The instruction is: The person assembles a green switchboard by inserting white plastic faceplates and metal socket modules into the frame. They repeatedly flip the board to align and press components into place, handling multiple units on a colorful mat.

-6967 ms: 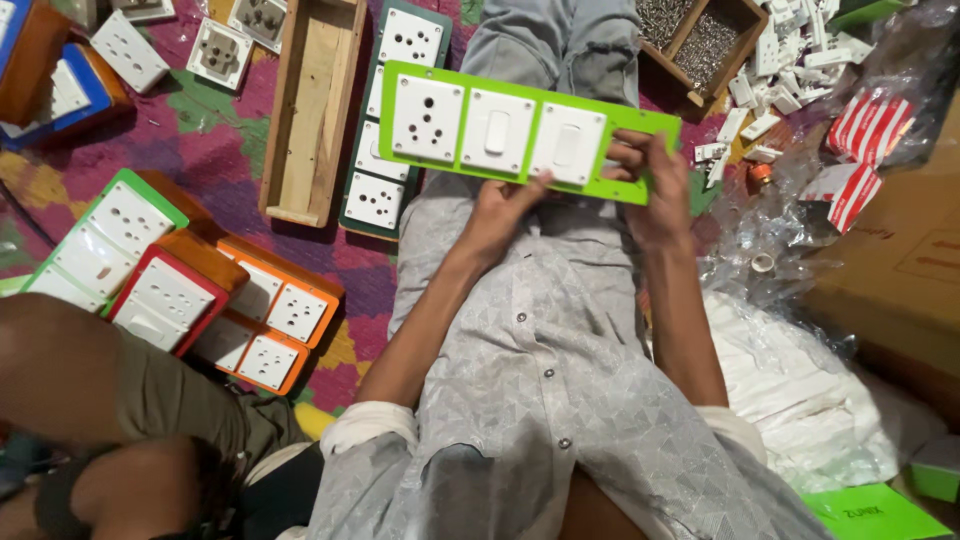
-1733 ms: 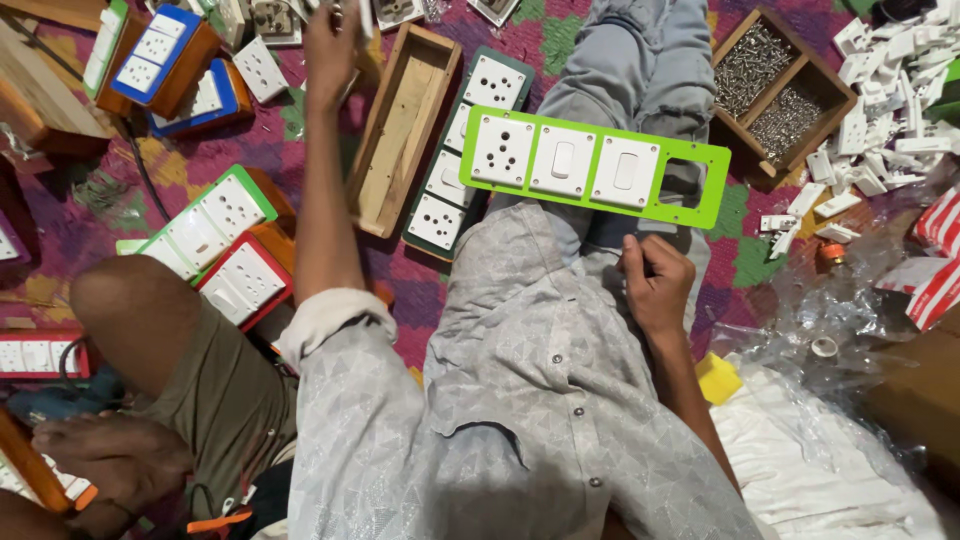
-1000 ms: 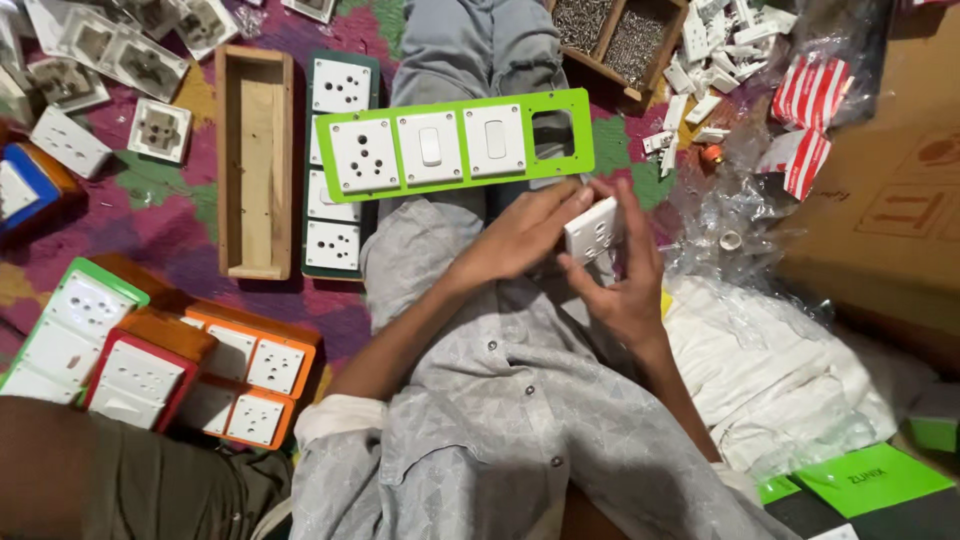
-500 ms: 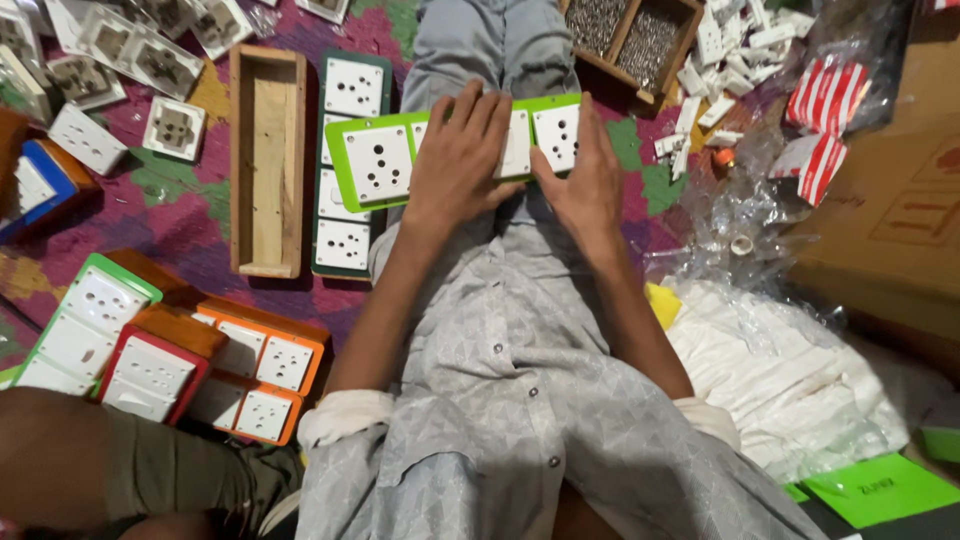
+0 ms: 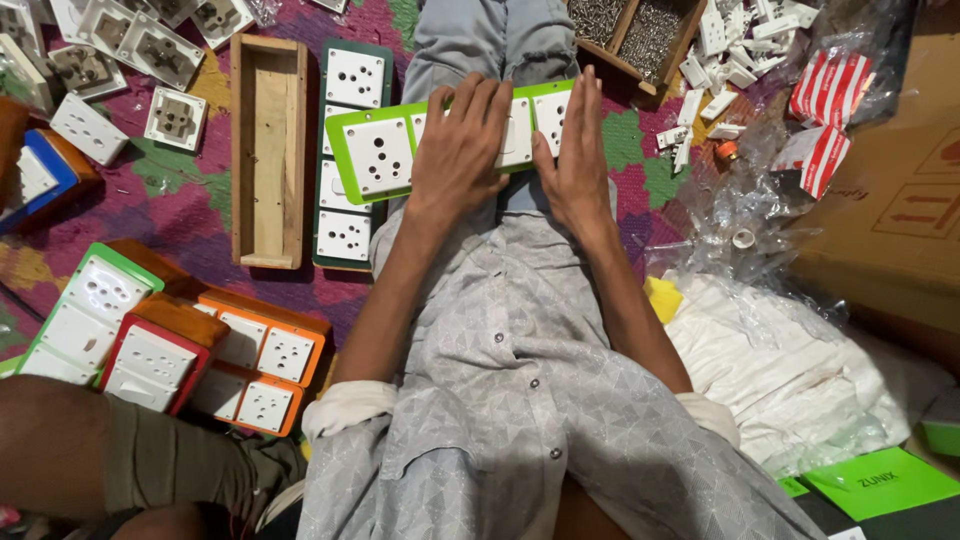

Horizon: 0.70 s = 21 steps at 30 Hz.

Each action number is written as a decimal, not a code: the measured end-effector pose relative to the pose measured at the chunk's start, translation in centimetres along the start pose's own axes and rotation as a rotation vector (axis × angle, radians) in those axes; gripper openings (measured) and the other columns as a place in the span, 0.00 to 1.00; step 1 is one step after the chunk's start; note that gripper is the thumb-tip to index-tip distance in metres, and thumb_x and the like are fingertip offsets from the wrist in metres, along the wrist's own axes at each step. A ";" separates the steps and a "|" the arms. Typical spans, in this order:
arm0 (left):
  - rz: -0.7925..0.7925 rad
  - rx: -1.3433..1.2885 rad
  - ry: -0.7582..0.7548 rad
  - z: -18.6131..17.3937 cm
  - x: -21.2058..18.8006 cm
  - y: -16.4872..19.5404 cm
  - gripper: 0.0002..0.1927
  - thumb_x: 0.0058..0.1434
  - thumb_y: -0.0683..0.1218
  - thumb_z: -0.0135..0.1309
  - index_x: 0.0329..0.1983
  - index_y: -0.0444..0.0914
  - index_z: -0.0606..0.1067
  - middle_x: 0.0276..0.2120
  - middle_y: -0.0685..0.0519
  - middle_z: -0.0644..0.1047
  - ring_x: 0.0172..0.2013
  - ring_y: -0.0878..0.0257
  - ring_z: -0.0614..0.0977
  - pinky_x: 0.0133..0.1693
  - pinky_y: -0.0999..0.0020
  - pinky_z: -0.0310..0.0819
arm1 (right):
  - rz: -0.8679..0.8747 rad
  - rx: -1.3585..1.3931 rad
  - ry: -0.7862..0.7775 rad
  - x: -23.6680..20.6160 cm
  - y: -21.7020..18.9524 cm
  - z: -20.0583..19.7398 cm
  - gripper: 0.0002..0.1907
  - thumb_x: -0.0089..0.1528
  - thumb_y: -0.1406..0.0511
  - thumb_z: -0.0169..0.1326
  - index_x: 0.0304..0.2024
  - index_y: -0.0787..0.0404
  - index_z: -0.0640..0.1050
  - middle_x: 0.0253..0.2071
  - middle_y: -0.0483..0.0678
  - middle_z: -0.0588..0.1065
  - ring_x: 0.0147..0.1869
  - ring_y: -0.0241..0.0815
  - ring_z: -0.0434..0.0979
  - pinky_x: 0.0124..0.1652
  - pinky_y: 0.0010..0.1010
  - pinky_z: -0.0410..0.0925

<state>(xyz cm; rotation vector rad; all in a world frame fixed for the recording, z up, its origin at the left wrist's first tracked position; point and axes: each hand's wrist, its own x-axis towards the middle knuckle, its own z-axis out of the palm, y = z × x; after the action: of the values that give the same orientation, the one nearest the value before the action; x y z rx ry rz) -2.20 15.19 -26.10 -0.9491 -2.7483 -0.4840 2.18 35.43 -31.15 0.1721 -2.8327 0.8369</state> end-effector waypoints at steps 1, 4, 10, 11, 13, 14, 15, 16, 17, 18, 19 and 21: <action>-0.003 -0.013 0.010 0.0 -0.1 0.0 0.57 0.36 0.56 0.75 0.67 0.31 0.64 0.59 0.44 0.70 0.64 0.51 0.67 0.61 0.50 0.59 | 0.006 -0.001 0.010 0.0 0.0 0.0 0.41 0.75 0.61 0.51 0.79 0.68 0.44 0.82 0.64 0.41 0.86 0.66 0.41 0.80 0.49 0.48; -0.012 -0.082 0.041 -0.6 -0.1 -0.1 0.58 0.35 0.55 0.76 0.68 0.32 0.63 0.59 0.44 0.70 0.63 0.51 0.68 0.61 0.49 0.60 | 0.005 -0.006 0.057 0.3 -0.6 -0.1 0.40 0.76 0.60 0.51 0.79 0.67 0.45 0.82 0.64 0.41 0.86 0.65 0.41 0.80 0.49 0.48; 0.014 -0.202 0.111 -3.3 -0.6 1.2 0.58 0.36 0.53 0.76 0.71 0.37 0.63 0.59 0.44 0.69 0.61 0.49 0.70 0.59 0.46 0.61 | 0.024 0.102 0.199 -0.2 -3.3 -3.3 0.33 0.76 0.60 0.49 0.79 0.56 0.53 0.82 0.60 0.47 0.84 0.60 0.53 0.77 0.44 0.57; 0.023 -0.224 0.122 -3.7 -1.3 1.7 0.57 0.37 0.52 0.76 0.72 0.39 0.63 0.59 0.44 0.69 0.61 0.49 0.70 0.58 0.46 0.61 | 0.022 0.139 0.200 -1.0 -3.7 -4.5 0.30 0.77 0.61 0.48 0.79 0.55 0.55 0.81 0.59 0.50 0.84 0.59 0.57 0.76 0.42 0.59; 0.024 -0.232 0.129 -4.3 -2.8 2.9 0.56 0.38 0.52 0.76 0.72 0.42 0.64 0.61 0.45 0.69 0.61 0.49 0.71 0.59 0.44 0.61 | 0.027 0.177 0.181 -3.0 -4.7 -6.5 0.27 0.78 0.62 0.47 0.78 0.55 0.59 0.80 0.59 0.55 0.83 0.60 0.60 0.75 0.42 0.61; 0.026 -0.233 0.136 -4.4 -3.4 3.3 0.55 0.39 0.52 0.76 0.72 0.44 0.64 0.63 0.46 0.69 0.61 0.49 0.71 0.60 0.44 0.61 | 0.022 0.179 0.167 -3.7 -5.0 -7.3 0.26 0.78 0.63 0.46 0.78 0.57 0.60 0.79 0.60 0.56 0.82 0.60 0.61 0.75 0.43 0.60; 0.030 -0.237 0.133 -4.3 -3.9 3.7 0.54 0.39 0.51 0.75 0.72 0.45 0.65 0.64 0.46 0.68 0.61 0.49 0.71 0.59 0.43 0.61 | 0.012 0.181 0.156 -4.0 -5.1 -7.8 0.25 0.78 0.64 0.45 0.77 0.59 0.61 0.78 0.62 0.58 0.81 0.61 0.61 0.75 0.44 0.60; 0.034 -0.241 0.133 -4.1 -4.2 3.9 0.53 0.40 0.51 0.75 0.71 0.46 0.66 0.65 0.46 0.68 0.61 0.48 0.71 0.59 0.43 0.61 | 0.023 0.177 0.127 -4.0 -5.2 -8.0 0.24 0.78 0.64 0.46 0.76 0.59 0.62 0.76 0.61 0.60 0.79 0.60 0.63 0.74 0.44 0.61; 0.040 -0.243 0.133 -3.9 -4.5 4.1 0.52 0.40 0.51 0.75 0.70 0.47 0.66 0.65 0.46 0.68 0.62 0.48 0.71 0.59 0.43 0.61 | 0.034 0.174 0.100 -4.1 -5.1 -8.1 0.24 0.77 0.65 0.46 0.75 0.59 0.64 0.75 0.61 0.62 0.78 0.59 0.66 0.73 0.44 0.62; 0.041 -0.247 0.127 -3.7 -4.8 4.3 0.51 0.39 0.51 0.75 0.70 0.47 0.67 0.66 0.45 0.68 0.61 0.47 0.71 0.59 0.42 0.61 | 0.046 0.172 0.071 -4.1 -4.8 -8.1 0.24 0.76 0.65 0.46 0.74 0.59 0.66 0.73 0.60 0.65 0.76 0.58 0.68 0.72 0.43 0.62; 0.042 -0.249 0.123 -3.4 -5.0 4.3 0.50 0.38 0.51 0.74 0.69 0.48 0.68 0.66 0.45 0.67 0.61 0.47 0.71 0.58 0.42 0.61 | 0.070 0.209 0.037 -4.2 -4.5 -8.1 0.23 0.75 0.65 0.46 0.73 0.60 0.67 0.72 0.61 0.66 0.75 0.58 0.68 0.70 0.43 0.63; 0.042 -0.228 0.126 -2.5 -5.0 4.0 0.49 0.39 0.51 0.73 0.68 0.48 0.69 0.67 0.45 0.67 0.61 0.47 0.71 0.58 0.43 0.61 | 0.109 0.283 -0.024 -3.9 -3.1 -7.7 0.22 0.74 0.65 0.47 0.69 0.62 0.71 0.69 0.62 0.68 0.72 0.57 0.69 0.68 0.43 0.64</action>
<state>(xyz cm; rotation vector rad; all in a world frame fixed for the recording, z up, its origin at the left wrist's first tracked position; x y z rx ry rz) 4.38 14.44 -24.18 -0.9862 -2.5945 -0.8336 7.59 37.23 -23.99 0.0654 -2.7526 1.2663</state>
